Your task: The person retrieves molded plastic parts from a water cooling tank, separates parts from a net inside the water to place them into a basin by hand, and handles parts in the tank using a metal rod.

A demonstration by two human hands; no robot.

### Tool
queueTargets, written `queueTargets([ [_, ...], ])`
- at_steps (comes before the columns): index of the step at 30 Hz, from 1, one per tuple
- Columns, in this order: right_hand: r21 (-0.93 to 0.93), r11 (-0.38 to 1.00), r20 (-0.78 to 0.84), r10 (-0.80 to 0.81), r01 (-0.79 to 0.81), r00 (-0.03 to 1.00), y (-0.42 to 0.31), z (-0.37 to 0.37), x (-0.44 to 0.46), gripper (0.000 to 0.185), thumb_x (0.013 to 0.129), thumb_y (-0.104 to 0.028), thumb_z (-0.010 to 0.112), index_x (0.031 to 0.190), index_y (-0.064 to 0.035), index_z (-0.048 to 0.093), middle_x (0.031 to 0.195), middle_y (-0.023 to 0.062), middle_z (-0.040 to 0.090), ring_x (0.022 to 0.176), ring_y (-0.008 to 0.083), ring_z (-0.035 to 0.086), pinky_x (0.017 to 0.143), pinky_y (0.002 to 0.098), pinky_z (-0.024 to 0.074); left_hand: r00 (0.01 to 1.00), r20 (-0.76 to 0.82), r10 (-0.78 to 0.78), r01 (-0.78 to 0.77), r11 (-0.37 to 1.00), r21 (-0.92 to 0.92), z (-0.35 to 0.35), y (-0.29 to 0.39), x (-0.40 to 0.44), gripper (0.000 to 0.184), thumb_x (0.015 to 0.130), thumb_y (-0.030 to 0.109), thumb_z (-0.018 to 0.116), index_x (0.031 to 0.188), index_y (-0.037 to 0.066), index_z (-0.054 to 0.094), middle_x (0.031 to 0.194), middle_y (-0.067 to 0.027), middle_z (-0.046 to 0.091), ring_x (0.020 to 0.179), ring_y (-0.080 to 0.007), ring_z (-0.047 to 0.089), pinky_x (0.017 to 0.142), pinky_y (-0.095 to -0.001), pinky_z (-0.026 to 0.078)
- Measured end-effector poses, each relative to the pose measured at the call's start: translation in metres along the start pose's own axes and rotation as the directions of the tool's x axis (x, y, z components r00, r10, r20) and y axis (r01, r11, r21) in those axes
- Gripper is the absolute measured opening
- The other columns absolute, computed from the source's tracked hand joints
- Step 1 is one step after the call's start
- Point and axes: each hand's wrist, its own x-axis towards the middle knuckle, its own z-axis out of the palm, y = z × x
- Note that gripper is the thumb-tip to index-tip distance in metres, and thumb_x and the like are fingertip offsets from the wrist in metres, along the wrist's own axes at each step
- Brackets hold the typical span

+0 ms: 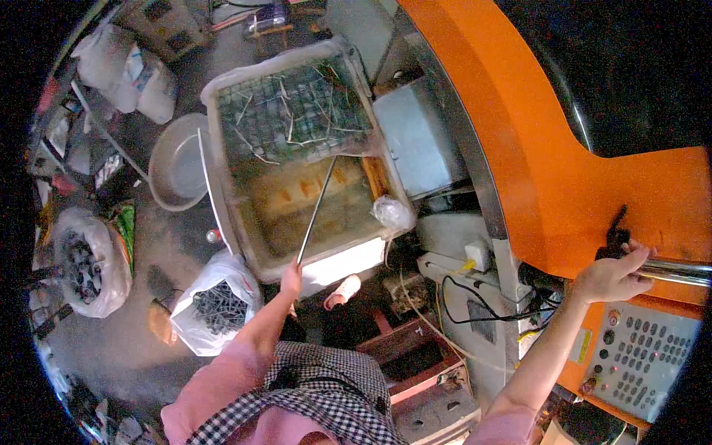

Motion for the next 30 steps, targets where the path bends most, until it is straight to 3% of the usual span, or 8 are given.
queueTargets([
  [2, 0.018, 1.0, 0.009, -0.01, 0.009, 1.0, 0.003, -0.001, 0.001, 0.028, 0.086, -0.019, 0.053, 0.09, 0.0067, 0.041, 0.077, 0.014, 0.056, 0.066, 0.0173, 0.052, 0.061, 0.026, 0.0443, 0.999, -0.004, 0.038, -0.037, 0.996, 0.08, -0.016, -0.022, -0.015, 0.035, 0.086, 0.025, 0.044, 0.12, 0.015, 0.041, 0.086, -0.025, 0.058, 0.083, -0.0418, 0.055, 0.072, -0.0509, 0.042],
  [4, 0.042, 0.999, 0.026, -0.015, 0.014, 1.0, 0.003, 0.0, 0.0, 0.029, 0.086, -0.018, 0.052, 0.09, 0.0075, 0.04, 0.077, 0.0143, 0.056, 0.066, 0.0174, 0.053, 0.061, 0.0259, 0.0446, 0.993, 0.066, -0.099, 0.089, 0.986, 0.138, -0.033, -0.038, -0.032, 0.035, 0.086, 0.026, 0.045, 0.12, 0.017, 0.041, 0.083, -0.0251, 0.058, 0.078, -0.0421, 0.056, 0.067, -0.0516, 0.043],
  [8, -0.028, 0.999, 0.016, -0.022, 0.023, 1.0, 0.003, 0.001, -0.002, 0.032, 0.087, -0.02, 0.052, 0.091, 0.0096, 0.039, 0.078, 0.0146, 0.056, 0.066, 0.0178, 0.053, 0.06, 0.0267, 0.0452, 0.987, 0.058, -0.152, 0.137, 0.97, 0.201, -0.077, -0.046, -0.071, 0.037, 0.086, 0.029, 0.045, 0.12, 0.017, 0.042, 0.08, -0.025, 0.058, 0.075, -0.0419, 0.056, 0.064, -0.0517, 0.043],
  [10, -0.025, 0.999, 0.015, -0.029, 0.029, 0.999, 0.007, -0.001, 0.0, 0.033, 0.087, -0.02, 0.052, 0.09, 0.01, 0.038, 0.078, 0.0146, 0.056, 0.066, 0.018, 0.053, 0.061, 0.0272, 0.0455, 0.994, 0.024, -0.109, 0.105, 0.984, 0.143, -0.093, -0.054, -0.089, 0.038, 0.086, 0.03, 0.045, 0.12, 0.016, 0.043, 0.08, -0.0252, 0.058, 0.075, -0.0411, 0.056, 0.064, -0.0512, 0.042],
  [16, -0.041, 0.999, 0.026, -0.015, 0.016, 1.0, 0.004, 0.003, 0.001, 0.037, 0.086, -0.022, 0.053, 0.092, 0.011, 0.039, 0.077, 0.0163, 0.056, 0.069, 0.0189, 0.055, 0.062, 0.0276, 0.0464, 0.995, 0.042, -0.094, 0.082, 0.971, 0.226, -0.147, -0.072, -0.14, 0.037, 0.085, 0.025, 0.047, 0.118, 0.01, 0.043, 0.078, -0.0252, 0.058, 0.071, -0.0411, 0.056, 0.061, -0.0514, 0.042],
  [20, -0.156, 0.984, 0.005, 0.089, -0.087, 0.996, -0.017, 0.005, -0.004, 0.042, 0.085, -0.027, 0.052, 0.098, 0.0112, 0.039, 0.079, 0.0176, 0.057, 0.069, 0.0213, 0.057, 0.062, 0.0283, 0.0468, 0.997, 0.02, -0.069, 0.063, 0.978, 0.198, -0.179, -0.09, -0.181, 0.034, 0.085, 0.02, 0.046, 0.117, 0.007, 0.042, 0.075, -0.0237, 0.058, 0.07, -0.0409, 0.056, 0.061, -0.0506, 0.043],
  [26, -0.211, 0.975, 0.062, 0.092, -0.077, 0.994, -0.022, 0.004, -0.003, 0.047, 0.087, -0.029, 0.051, 0.103, 0.0122, 0.034, 0.085, 0.023, 0.057, 0.074, 0.027, 0.06, 0.057, 0.0338, 0.0491, 0.997, -0.041, -0.059, 0.067, 0.974, 0.217, -0.154, -0.131, -0.171, 0.036, 0.087, 0.021, 0.043, 0.118, 0.006, 0.035, 0.073, -0.0251, 0.058, 0.07, -0.042, 0.057, 0.062, -0.0502, 0.043],
  [30, -0.315, 0.946, 0.077, 0.102, -0.073, 0.992, -0.025, 0.004, -0.001, 0.048, 0.086, -0.028, 0.051, 0.103, 0.0124, 0.033, 0.084, 0.0242, 0.057, 0.074, 0.0301, 0.061, 0.057, 0.0354, 0.0498, 0.981, -0.045, -0.189, 0.195, 0.949, 0.249, -0.137, -0.116, -0.135, 0.039, 0.086, 0.021, 0.043, 0.122, 0.007, 0.033, 0.074, -0.0247, 0.058, 0.072, -0.0414, 0.058, 0.063, -0.0507, 0.044],
])
